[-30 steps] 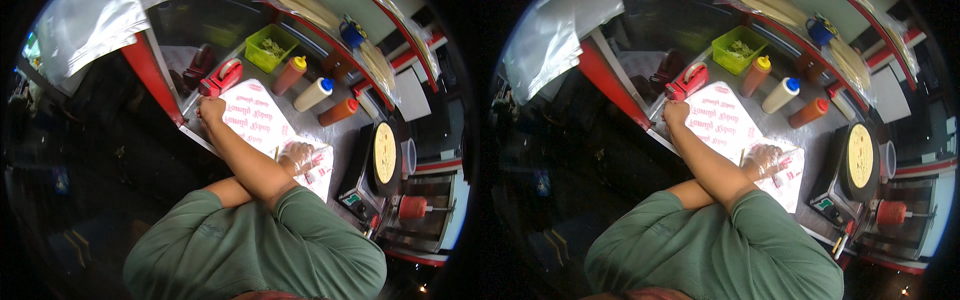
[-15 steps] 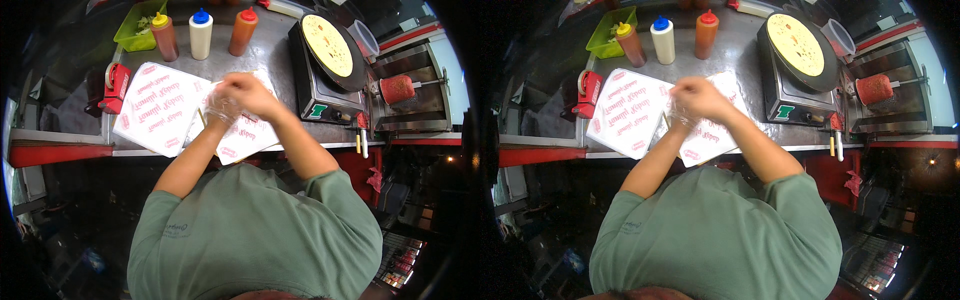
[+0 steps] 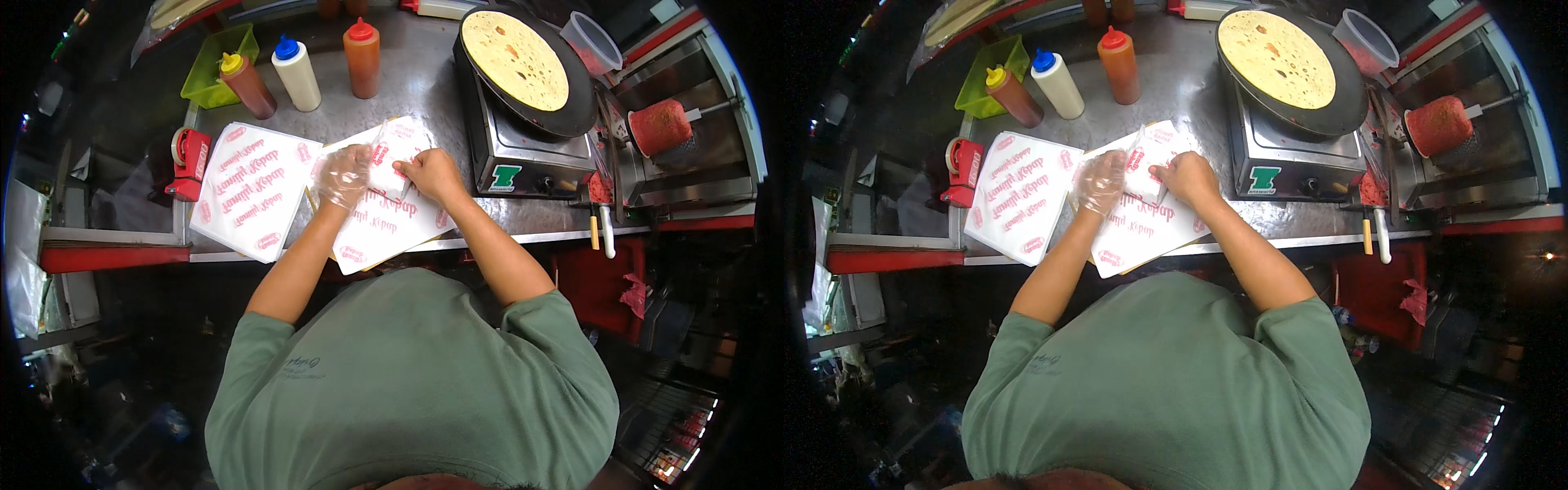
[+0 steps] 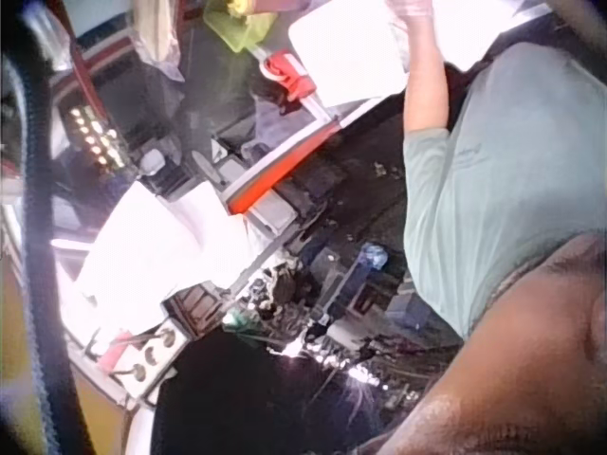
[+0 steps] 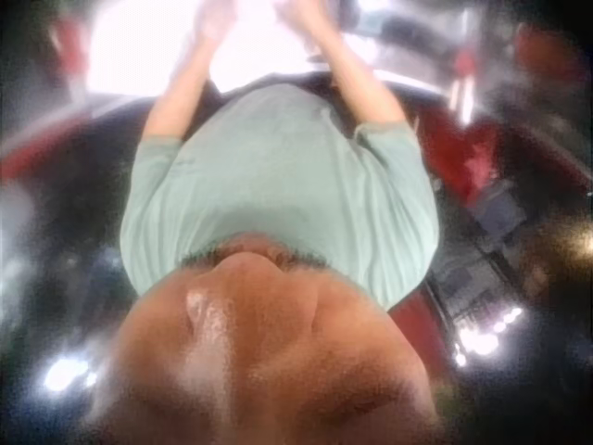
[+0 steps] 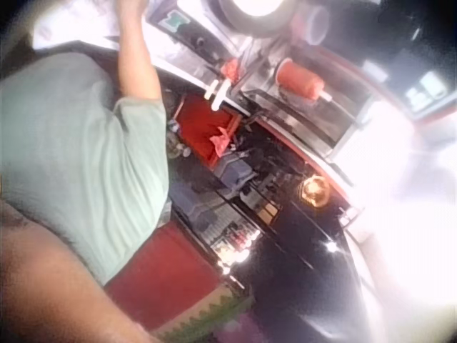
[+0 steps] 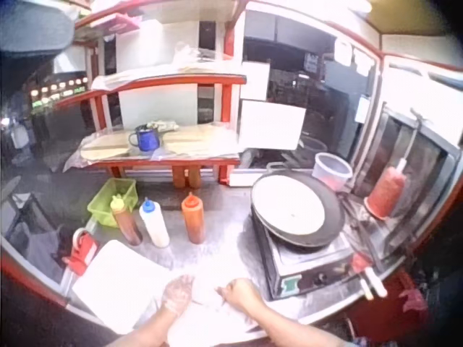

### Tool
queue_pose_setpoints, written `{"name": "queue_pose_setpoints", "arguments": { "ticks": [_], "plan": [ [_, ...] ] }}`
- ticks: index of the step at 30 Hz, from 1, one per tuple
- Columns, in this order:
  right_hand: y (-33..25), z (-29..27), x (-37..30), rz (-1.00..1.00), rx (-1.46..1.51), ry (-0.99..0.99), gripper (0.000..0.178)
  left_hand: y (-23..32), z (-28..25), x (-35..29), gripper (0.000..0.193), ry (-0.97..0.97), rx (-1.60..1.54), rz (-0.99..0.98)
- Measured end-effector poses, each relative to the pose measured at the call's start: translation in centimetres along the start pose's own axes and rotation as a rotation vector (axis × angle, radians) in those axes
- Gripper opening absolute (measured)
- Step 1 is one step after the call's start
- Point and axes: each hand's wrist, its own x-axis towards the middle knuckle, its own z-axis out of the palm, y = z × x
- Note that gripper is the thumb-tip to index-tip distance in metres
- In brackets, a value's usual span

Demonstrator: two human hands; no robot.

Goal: The person assembles a sandwich by placing sliced meat and cheese onto a bun, then wraps it in paper. They also cook shredded meat on a griddle and hand the wrapped sandwich to a customer.

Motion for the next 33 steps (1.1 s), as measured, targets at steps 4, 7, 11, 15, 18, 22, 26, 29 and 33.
{"name": "queue_pose_setpoints", "arguments": {
  "ticks": [4, 7, 11, 15, 18, 22, 26, 29, 33],
  "plan": [
    [0.1, -1.0, -0.1, 0.019, 0.043, -0.051, 0.052, 2.8, -2.5, 3.4, 0.095, -0.405, 0.029, -0.123],
    [1.1, -0.7, 0.2, 0.01, 0.121, -0.08, 0.048, 7.3, -3.2, 2.8, 0.087, -0.439, 0.304, -0.087],
    [2.5, -0.4, 1.2, 0.052, 0.3, -0.271, 0.041, 6.5, -2.9, 3.7, 0.098, -0.472, 0.015, -0.209],
    [3.7, -1.6, 1.5, -0.089, 0.474, -0.321, 0.035, 6.7, -3.8, 2.8, 0.079, -0.426, -0.328, -0.341],
    [2.7, -4.2, 0.0, -0.189, 0.39, -0.293, 0.037, 9.1, -5.5, 0.9, 0.079, -0.344, -0.479, -0.309],
    [2.1, -5.5, -1.1, -0.242, 0.466, -0.388, 0.039, 9.8, -6.5, -2.6, 0.064, -0.448, -0.995, -0.391],
    [4.1, -0.4, -3.1, -0.503, 1.127, -0.414, 0.047, 8.6, -3.3, -6.6, 0.059, -0.625, -1.467, -0.405],
    [5.3, -0.3, -3.9, -0.385, 1.16, -0.345, 0.033, 8.0, -3.4, -6.0, 0.059, -0.51, -1.26, -0.494],
    [7.2, -2.0, -6.5, -0.177, 0.948, -0.205, 0.019, 7.6, -6.0, 0.8, 0.057, -0.559, -0.442, -0.27]
  ]
}}
